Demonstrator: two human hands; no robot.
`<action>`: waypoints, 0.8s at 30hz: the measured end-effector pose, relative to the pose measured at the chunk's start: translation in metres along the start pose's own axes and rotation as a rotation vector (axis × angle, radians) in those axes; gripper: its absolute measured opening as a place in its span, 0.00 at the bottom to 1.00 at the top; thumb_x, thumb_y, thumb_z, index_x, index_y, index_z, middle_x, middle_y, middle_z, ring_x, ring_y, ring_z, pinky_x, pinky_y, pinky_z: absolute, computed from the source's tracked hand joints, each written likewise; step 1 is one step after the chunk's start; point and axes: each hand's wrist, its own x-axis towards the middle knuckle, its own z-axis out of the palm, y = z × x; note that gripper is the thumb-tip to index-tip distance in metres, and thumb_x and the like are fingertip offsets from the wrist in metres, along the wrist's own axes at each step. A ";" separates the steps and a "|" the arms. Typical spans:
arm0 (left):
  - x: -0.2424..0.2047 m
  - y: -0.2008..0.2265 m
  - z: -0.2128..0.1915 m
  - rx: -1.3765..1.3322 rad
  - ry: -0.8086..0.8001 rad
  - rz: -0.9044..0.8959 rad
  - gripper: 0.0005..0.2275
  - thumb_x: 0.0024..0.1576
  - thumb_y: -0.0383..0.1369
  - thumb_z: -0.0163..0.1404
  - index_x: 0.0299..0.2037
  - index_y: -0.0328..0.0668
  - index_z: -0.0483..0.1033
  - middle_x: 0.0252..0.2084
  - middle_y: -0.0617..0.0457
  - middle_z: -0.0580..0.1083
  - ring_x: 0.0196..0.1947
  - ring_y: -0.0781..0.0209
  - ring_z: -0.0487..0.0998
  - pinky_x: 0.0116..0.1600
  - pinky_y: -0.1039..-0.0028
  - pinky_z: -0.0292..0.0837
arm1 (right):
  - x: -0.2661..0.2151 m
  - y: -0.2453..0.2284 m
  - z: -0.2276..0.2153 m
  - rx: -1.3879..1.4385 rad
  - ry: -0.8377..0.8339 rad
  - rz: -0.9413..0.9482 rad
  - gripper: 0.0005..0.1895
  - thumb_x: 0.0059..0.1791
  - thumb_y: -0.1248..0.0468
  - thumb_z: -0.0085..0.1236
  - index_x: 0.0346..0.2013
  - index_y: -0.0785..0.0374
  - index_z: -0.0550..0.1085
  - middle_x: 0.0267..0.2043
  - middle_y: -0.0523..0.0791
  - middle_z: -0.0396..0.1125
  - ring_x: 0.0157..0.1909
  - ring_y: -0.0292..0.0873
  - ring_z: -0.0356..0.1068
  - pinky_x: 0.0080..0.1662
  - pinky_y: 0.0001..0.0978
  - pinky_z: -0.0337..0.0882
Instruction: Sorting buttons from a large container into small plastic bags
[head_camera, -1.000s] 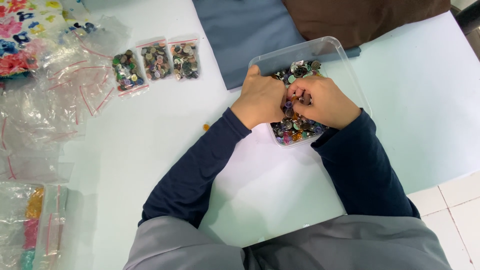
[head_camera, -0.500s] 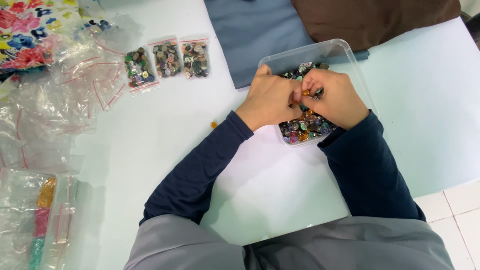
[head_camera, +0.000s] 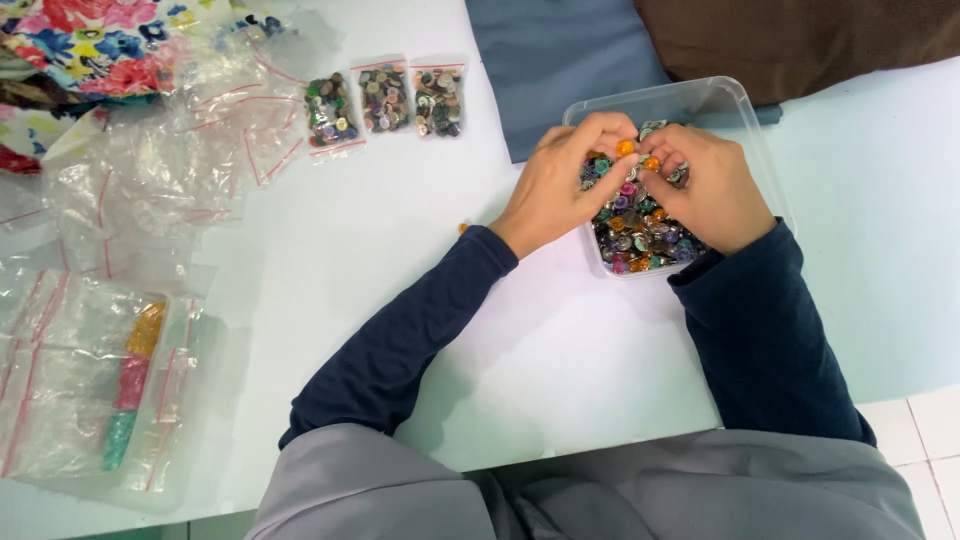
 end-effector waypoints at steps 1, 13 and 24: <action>-0.003 0.001 -0.009 0.004 0.003 -0.001 0.12 0.63 0.33 0.53 0.55 0.52 0.69 0.41 0.52 0.81 0.45 0.55 0.83 0.62 0.56 0.68 | -0.001 0.001 0.000 0.002 -0.001 -0.005 0.11 0.48 0.76 0.65 0.44 0.74 0.76 0.34 0.56 0.71 0.37 0.57 0.74 0.38 0.45 0.72; -0.084 -0.003 -0.147 0.179 0.175 -0.139 0.07 0.60 0.30 0.58 0.39 0.40 0.71 0.38 0.54 0.74 0.39 0.63 0.74 0.49 0.74 0.71 | -0.008 -0.018 0.003 -0.794 0.329 -0.358 0.07 0.61 0.58 0.71 0.43 0.53 0.80 0.41 0.36 0.75 0.40 0.39 0.72 0.45 0.32 0.64; -0.167 -0.019 -0.200 0.491 -0.030 -0.347 0.10 0.50 0.29 0.59 0.42 0.45 0.78 0.34 0.54 0.76 0.40 0.53 0.77 0.57 0.59 0.63 | -0.002 -0.152 0.123 -0.256 0.172 -0.604 0.07 0.52 0.67 0.57 0.45 0.58 0.78 0.41 0.43 0.71 0.47 0.45 0.72 0.51 0.38 0.65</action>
